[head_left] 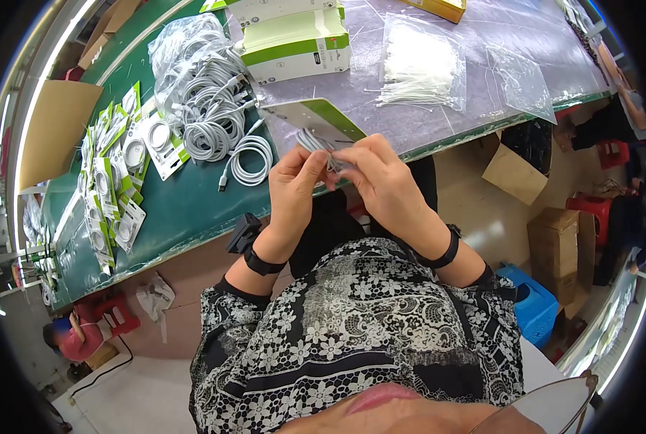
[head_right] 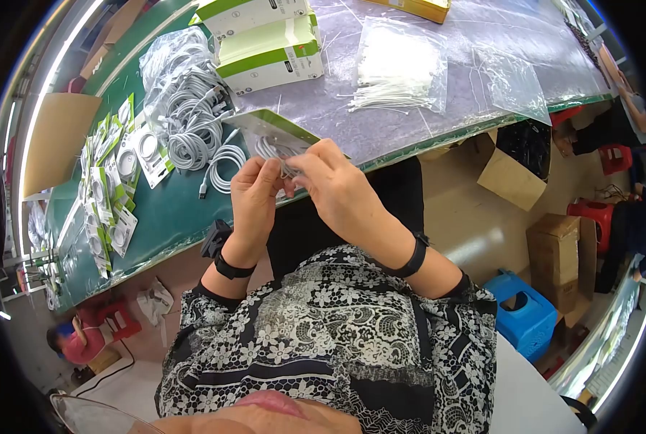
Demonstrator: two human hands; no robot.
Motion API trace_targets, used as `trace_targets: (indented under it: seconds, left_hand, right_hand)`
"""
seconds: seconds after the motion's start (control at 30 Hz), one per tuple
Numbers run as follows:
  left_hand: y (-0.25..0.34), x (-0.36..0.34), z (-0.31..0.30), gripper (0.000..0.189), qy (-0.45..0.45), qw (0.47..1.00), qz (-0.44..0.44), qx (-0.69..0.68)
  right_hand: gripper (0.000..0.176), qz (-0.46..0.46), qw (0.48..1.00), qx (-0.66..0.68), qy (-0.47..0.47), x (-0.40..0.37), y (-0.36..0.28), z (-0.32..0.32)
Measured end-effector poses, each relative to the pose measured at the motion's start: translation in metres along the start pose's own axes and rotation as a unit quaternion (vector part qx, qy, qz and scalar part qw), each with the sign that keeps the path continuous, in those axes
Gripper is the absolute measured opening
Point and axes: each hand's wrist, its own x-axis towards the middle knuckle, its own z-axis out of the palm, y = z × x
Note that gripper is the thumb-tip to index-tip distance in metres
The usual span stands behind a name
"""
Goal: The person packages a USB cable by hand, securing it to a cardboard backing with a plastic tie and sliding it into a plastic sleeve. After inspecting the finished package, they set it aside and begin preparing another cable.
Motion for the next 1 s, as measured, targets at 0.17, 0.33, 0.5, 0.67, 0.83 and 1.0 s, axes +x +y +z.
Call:
trace_targets:
  seconds: [0.17, 0.33, 0.5, 0.67, 0.83, 1.0]
  left_hand:
    - [-0.003, 0.004, 0.005, 0.016, -0.008, 0.998, 0.014, 0.055]
    - [0.0, 0.013, 0.009, 0.01, -0.01, 0.958, 0.096, 0.269]
    - [-0.008, 0.028, 0.02, 0.018, -0.062, 0.792, 0.319, 0.516]
    - [-0.018, 0.021, 0.034, 0.032, -0.086, 0.822, 0.329, 0.457]
    - [-0.019, -0.004, 0.034, 0.043, -0.116, 0.877, 0.255, 0.39]
    - [-0.039, 0.017, 0.02, 0.039, -0.07, 0.997, 0.023, 0.003]
  right_hand:
    - [0.019, -0.028, 0.995, -0.095, 0.003, -0.002, 0.006, 0.001]
    - [0.017, -0.031, 0.995, -0.096, -0.007, 0.006, 0.013, -0.006]
    - [0.013, 0.261, 0.952, 0.156, -0.015, 0.009, 0.034, -0.008]
    - [0.013, 0.2, 0.976, 0.086, 0.021, 0.004, 0.053, -0.011]
    - [0.016, 0.225, 0.907, 0.346, 0.081, 0.013, 0.054, -0.026]
    - [0.018, 0.239, 0.812, 0.531, 0.034, 0.007, 0.038, -0.026]
